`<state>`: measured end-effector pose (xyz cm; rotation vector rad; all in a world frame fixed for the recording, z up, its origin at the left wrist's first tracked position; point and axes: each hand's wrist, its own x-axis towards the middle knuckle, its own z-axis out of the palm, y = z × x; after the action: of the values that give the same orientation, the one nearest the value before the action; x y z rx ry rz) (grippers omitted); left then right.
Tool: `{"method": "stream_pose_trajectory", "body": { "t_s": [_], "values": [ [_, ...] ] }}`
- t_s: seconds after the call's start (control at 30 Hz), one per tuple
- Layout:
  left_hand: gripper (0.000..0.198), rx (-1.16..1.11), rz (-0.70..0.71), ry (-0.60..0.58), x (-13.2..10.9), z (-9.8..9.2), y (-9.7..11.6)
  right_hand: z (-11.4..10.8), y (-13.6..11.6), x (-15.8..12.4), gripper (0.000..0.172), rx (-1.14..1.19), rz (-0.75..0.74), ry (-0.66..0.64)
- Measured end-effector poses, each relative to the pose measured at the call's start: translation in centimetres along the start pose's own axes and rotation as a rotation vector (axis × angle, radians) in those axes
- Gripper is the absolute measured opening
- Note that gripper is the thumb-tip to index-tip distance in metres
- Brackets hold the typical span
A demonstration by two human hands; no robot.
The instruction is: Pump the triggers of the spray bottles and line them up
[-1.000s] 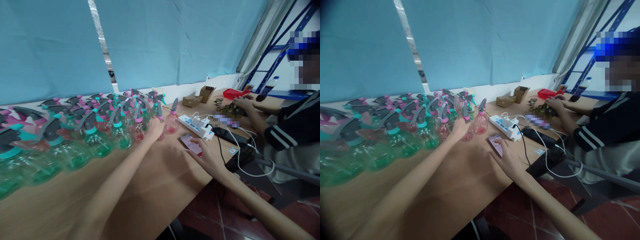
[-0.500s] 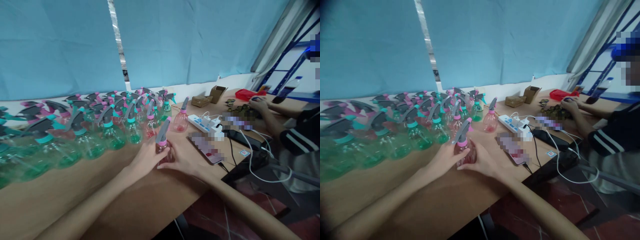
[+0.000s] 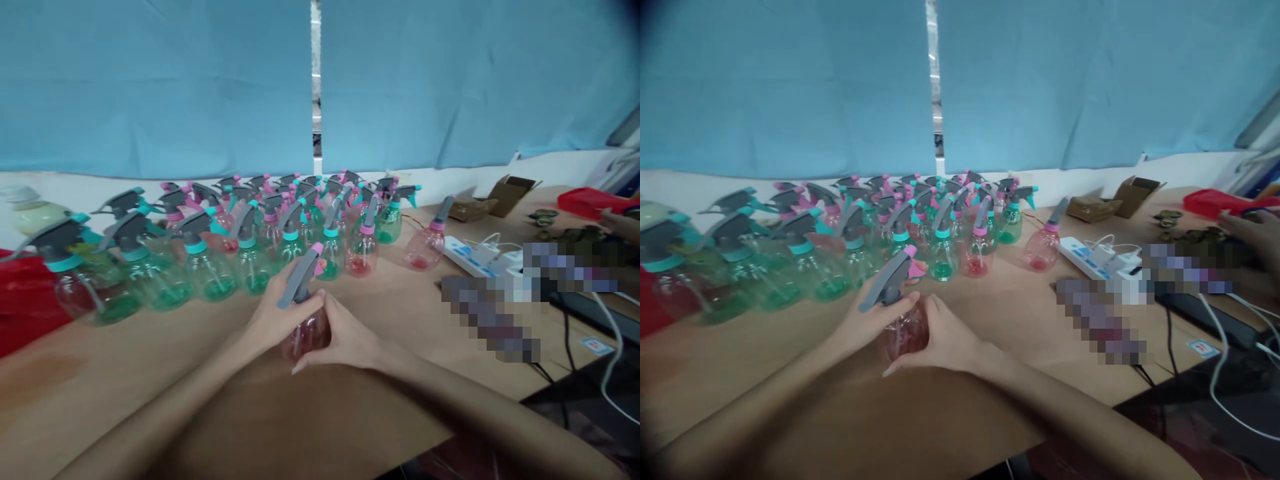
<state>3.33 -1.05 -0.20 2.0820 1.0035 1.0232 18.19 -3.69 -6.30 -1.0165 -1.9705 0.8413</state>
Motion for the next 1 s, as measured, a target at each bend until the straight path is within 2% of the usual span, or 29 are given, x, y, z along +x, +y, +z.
{"method": "stream_pose_trajectory", "body": {
  "t_s": [0.13, 0.3, 0.37, 0.47, 0.63, 0.73, 0.83, 1.0],
  "values": [
    [0.037, -0.041, 0.002, 0.035, -0.3, -1.3, -0.7, 1.3, 0.4, 1.2, 0.097, -0.017, 0.0, -0.016],
    [0.035, -0.042, 0.058, 0.071, -0.4, -2.1, -0.3, 1.9, 1.2, 1.8, 0.094, -0.062, -0.005, -0.052],
    [0.034, 0.005, 0.043, 0.076, -0.5, -2.3, -0.1, 1.5, 1.8, 1.8, 0.092, -0.095, -0.072, -0.084],
    [0.031, 0.038, 0.02, 0.08, -0.6, -2.4, 0.0, 0.2, 3.2, 1.7, 0.079, -0.178, -0.18, -0.129],
    [0.03, -0.016, 0.017, 0.082, -0.8, -2.1, -0.3, -2.4, 5.4, 1.4, 0.051, -0.371, -0.258, -0.133],
    [0.035, -0.014, 0.055, 0.095, -0.7, -2.1, -0.2, -3.0, 6.3, 1.6, 0.035, -0.461, -0.242, -0.082],
    [0.033, -0.004, 0.086, 0.102, -0.5, -2.2, -0.1, -2.9, 6.8, 1.8, 0.032, -0.527, -0.202, -0.036],
    [0.019, 0.065, 0.078, 0.103, -0.3, -2.4, -0.1, -2.5, 6.9, 1.7, 0.036, -0.563, -0.197, -0.031]
  ]
}}
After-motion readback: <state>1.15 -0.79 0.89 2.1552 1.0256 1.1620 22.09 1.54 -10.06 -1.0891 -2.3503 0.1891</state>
